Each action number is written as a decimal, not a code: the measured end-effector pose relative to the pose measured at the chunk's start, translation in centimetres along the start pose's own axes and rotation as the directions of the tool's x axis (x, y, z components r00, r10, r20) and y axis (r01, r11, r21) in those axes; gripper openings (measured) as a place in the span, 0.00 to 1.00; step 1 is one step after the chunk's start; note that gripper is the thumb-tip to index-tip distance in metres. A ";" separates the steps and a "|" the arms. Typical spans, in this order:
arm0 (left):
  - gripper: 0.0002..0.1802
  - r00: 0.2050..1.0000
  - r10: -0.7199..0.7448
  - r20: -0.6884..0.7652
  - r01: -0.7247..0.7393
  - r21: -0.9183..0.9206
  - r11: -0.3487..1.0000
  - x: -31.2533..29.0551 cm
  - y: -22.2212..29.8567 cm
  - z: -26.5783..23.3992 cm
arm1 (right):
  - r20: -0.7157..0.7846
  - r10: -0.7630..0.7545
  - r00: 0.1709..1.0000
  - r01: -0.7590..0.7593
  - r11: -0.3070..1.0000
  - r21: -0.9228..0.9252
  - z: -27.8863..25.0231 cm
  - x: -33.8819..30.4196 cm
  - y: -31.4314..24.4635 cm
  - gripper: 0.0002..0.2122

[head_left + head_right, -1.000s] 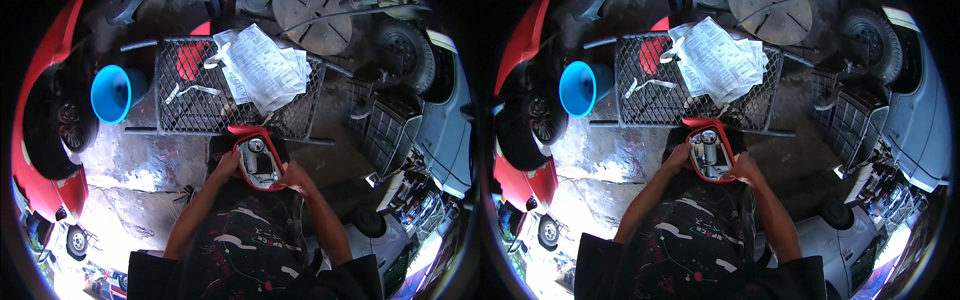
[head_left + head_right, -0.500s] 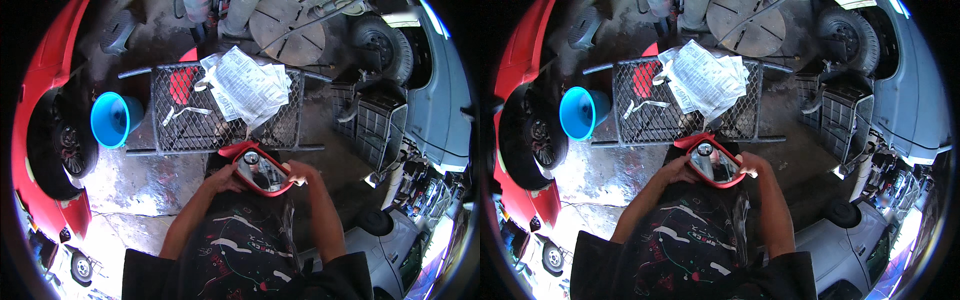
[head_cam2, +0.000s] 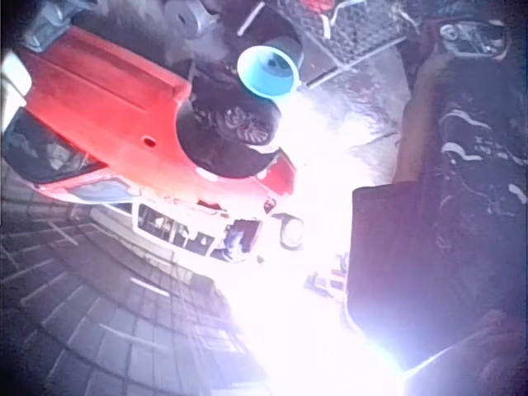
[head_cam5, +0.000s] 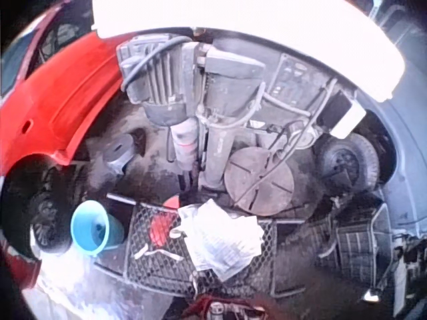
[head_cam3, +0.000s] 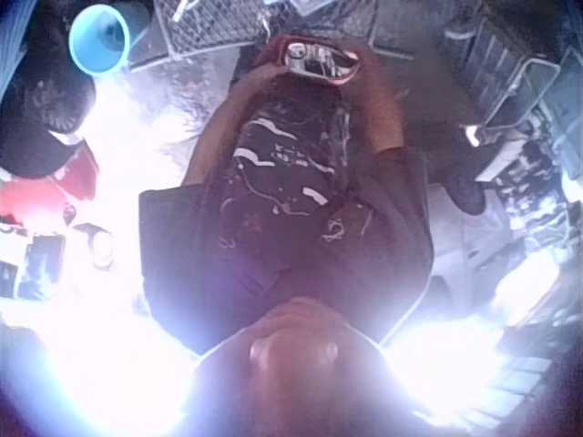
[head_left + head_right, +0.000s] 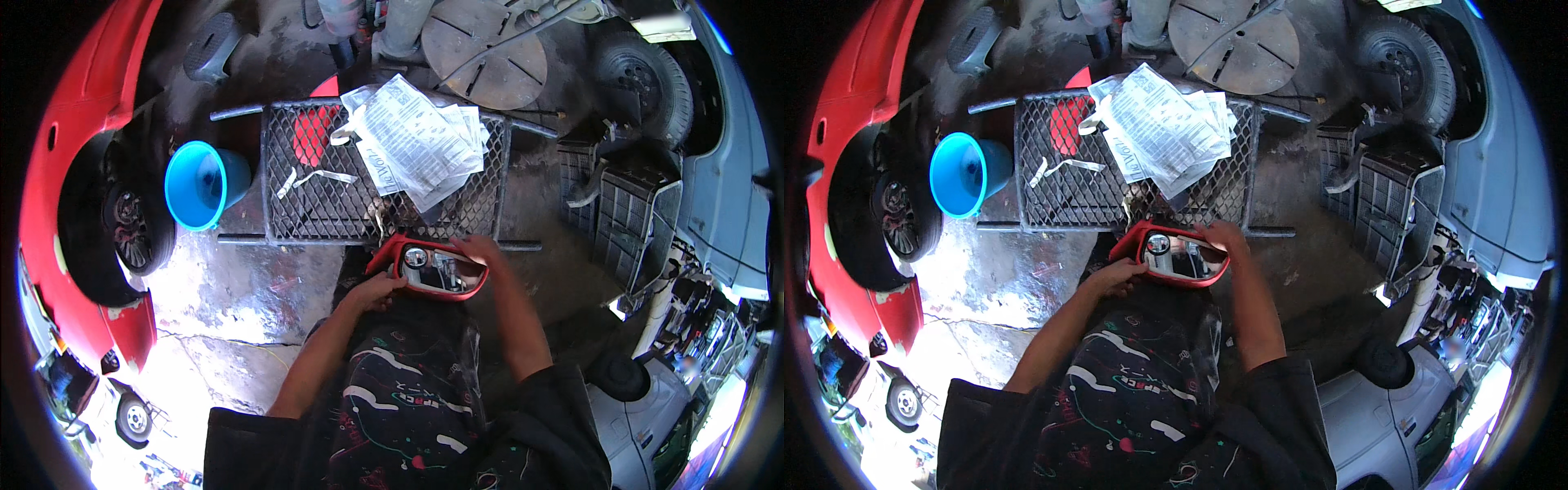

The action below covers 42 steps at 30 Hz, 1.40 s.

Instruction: The person cleans a red car side mirror with a cloth, then applies masking tape around the mirror's glass edge. The person wipes the mirror surface and carefully places tape strips along the perimeter.

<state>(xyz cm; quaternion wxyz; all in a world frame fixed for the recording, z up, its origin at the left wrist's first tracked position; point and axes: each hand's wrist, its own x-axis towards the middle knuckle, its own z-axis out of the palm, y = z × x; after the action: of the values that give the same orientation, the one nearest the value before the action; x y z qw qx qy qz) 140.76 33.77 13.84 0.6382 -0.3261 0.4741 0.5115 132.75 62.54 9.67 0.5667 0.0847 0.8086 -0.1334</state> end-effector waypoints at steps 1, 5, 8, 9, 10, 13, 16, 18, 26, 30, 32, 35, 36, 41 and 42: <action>0.28 1.000 -0.006 0.015 0.006 0.044 0.999 0.0 0.4 0.1 | -0.034 0.043 0.999 -0.043 0.999 0.001 0.0 0.2 0.1 0.34; 0.38 1.000 -0.028 0.006 0.023 0.381 0.924 0.2 1.9 -0.1 | -0.295 -0.037 0.955 0.077 0.989 0.124 -0.7 2.1 0.3 0.30; 0.43 0.999 -0.009 -0.033 0.024 0.485 0.874 0.9 2.6 -0.1 | -0.237 -0.092 0.967 0.128 0.982 0.137 -2.1 3.8 0.6 0.28; 0.44 0.999 -0.002 -0.050 0.025 0.477 0.878 1.2 2.4 -0.1 | -0.175 -0.137 0.975 0.165 0.974 0.156 -2.4 4.2 0.7 0.27; 0.45 0.998 -0.001 -0.063 0.030 0.467 0.884 1.5 2.1 0.1 | -0.111 -0.174 0.978 0.190 0.970 0.154 -2.8 4.6 0.8 0.26; 0.48 0.997 0.053 -0.050 -0.024 0.470 0.882 2.9 1.0 0.3 | -0.061 -0.230 0.971 0.236 0.963 0.130 -3.5 5.0 0.6 0.25; 0.48 0.984 0.179 0.017 -0.159 0.547 0.822 3.8 1.3 0.3 | -0.288 -0.230 0.930 0.272 0.955 0.115 -4.0 4.7 -0.3 0.23; 0.47 0.977 0.211 0.021 -0.183 0.587 0.789 3.5 1.8 1.3 | -0.413 -0.145 0.899 0.243 0.950 0.196 -4.7 4.3 -0.8 0.22; 0.40 0.977 0.211 -0.028 -0.072 0.890 0.451 -0.2 6.3 7.2 | -0.451 -0.194 0.871 0.260 0.962 0.089 -3.8 3.1 -0.8 0.18; 0.40 0.978 0.195 -0.069 -0.019 0.909 0.416 0.1 6.7 7.1 | -0.436 -0.192 0.880 0.230 0.972 0.037 -1.5 1.6 -1.1 0.14; 0.39 0.955 0.195 0.223 -0.272 0.921 0.278 0.4 7.0 5.8 | -0.635 -0.251 0.731 0.318 0.948 -0.009 -1.2 -0.3 -1.5 0.11; 0.34 0.879 0.272 0.393 -0.470 0.813 0.345 -0.7 8.1 3.9 | -0.835 -0.232 0.500 0.548 0.831 0.097 -2.6 -4.3 -2.1 0.10; 0.33 0.858 0.317 0.405 -0.509 0.759 0.407 -1.4 8.7 3.2 | -0.803 -0.176 0.569 0.573 0.786 0.234 -3.3 -6.0 -2.2 0.10; 0.17 0.685 0.709 0.165 -0.612 0.659 0.438 -7.1 13.1 2.0 | -0.564 -0.158 0.810 0.572 0.426 0.701 -6.3 -13.7 -3.2 0.12; 0.15 0.613 0.785 0.085 -0.630 0.652 0.421 -8.7 14.0 2.4 | -0.528 -0.190 0.828 0.560 0.343 0.755 -6.8 -15.2 -3.8 0.11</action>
<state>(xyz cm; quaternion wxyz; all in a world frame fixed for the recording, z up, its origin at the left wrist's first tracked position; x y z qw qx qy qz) 127.72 36.61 23.75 0.3683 0.0800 0.7781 0.5024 130.82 61.30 26.59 0.2350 0.1985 0.6971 -0.6476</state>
